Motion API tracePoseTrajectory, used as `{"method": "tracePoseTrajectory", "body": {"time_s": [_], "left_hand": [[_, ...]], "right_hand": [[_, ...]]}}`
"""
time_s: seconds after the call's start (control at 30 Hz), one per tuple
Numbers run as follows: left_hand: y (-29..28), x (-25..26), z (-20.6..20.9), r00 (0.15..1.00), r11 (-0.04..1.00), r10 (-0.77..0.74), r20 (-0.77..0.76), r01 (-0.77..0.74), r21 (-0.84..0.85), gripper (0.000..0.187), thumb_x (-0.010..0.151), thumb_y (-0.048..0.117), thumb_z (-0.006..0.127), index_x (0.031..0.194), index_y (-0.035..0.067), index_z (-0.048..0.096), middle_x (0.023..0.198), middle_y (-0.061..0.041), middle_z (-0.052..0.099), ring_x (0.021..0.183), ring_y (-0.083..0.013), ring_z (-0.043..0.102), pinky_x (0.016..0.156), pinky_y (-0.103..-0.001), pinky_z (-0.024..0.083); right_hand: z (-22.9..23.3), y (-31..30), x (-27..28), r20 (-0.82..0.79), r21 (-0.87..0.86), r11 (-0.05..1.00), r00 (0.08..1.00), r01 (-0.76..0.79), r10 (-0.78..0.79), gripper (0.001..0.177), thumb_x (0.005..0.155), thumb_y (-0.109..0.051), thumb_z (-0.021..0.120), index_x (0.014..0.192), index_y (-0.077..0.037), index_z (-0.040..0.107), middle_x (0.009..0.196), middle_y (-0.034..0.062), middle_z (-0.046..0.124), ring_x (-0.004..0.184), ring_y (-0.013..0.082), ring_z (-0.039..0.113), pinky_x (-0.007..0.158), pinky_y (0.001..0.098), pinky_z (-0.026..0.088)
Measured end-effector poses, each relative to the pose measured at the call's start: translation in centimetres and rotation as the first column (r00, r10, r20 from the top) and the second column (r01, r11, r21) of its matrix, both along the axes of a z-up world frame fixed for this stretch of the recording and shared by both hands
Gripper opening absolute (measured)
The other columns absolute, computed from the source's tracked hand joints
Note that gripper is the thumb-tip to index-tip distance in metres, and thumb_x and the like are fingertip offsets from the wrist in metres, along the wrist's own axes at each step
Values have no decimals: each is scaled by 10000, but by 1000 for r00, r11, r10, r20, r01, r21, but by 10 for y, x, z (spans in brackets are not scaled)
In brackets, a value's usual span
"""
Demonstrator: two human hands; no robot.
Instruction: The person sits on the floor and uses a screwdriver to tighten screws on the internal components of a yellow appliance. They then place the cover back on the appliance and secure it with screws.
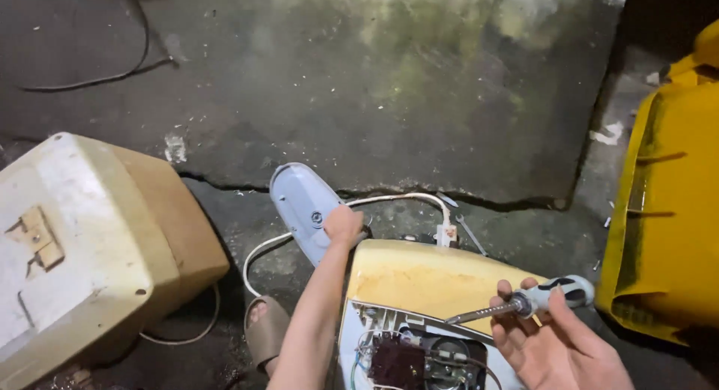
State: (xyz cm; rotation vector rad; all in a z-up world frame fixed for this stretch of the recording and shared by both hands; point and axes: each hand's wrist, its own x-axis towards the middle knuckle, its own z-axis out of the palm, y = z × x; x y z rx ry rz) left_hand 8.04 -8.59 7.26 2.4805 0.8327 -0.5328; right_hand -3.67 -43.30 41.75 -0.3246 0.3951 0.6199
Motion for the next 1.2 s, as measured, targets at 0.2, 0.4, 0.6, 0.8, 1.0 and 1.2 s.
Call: {"method": "tracePoseTrajectory", "body": {"time_s": [0.2,0.4,0.6,0.8,1.0,1.2], "left_hand": [[35,-24,194,925,892,344,160,-268,-364,439,827,348,579,932,-33,771,725,-141,749,631,-262,701,645,-359,566],[97,-102,117,770,748,608,196,-471,-468,505,967,448,574,1121,4,759,986,-120,775,849,-190,703,773,-292,538],[99,-139,34,711,715,658,250,-484,-504,489,1014,465,522,1082,23,720,974,-101,750,865,-208,649,814,-322,512],[137,-79,116,772,896,428,470,-297,-329,488,975,468,576,914,15,745,793,-99,727,702,-235,626,689,-353,509],[155,-28,253,671,692,629,392,-254,-675,519,982,396,595,1106,-90,725,997,-101,749,862,-125,624,792,-255,512],[137,-43,409,668,484,709,229,-223,-846,595,939,401,616,1234,-113,668,1230,-206,713,1071,-229,676,947,-312,533]], "right_hand": [[-2,-5,-3,68,-175,984,997,35,-24,373,1085,-325,412,1332,-81,548,1309,213,654,1205,360,672,955,555,588],[0,-6,-7,71,-150,989,997,-6,17,434,1101,-344,433,1365,-10,518,1286,239,636,1195,345,640,992,531,552],[111,73,18,-308,-766,620,943,-169,-123,403,1162,-356,102,1468,-175,292,1454,120,365,1370,257,354,1166,522,281],[76,32,6,-90,-736,677,994,-22,-65,390,1157,-402,188,1441,-185,344,1512,45,448,1340,184,424,1105,429,346],[85,34,0,-74,-677,736,993,15,-89,346,1133,-411,309,1368,-183,420,1453,-27,524,1323,135,509,1156,391,433],[88,30,-9,64,-557,825,995,96,-72,200,1123,-361,380,1271,-287,493,1440,10,590,1358,229,575,1130,444,457]]}}
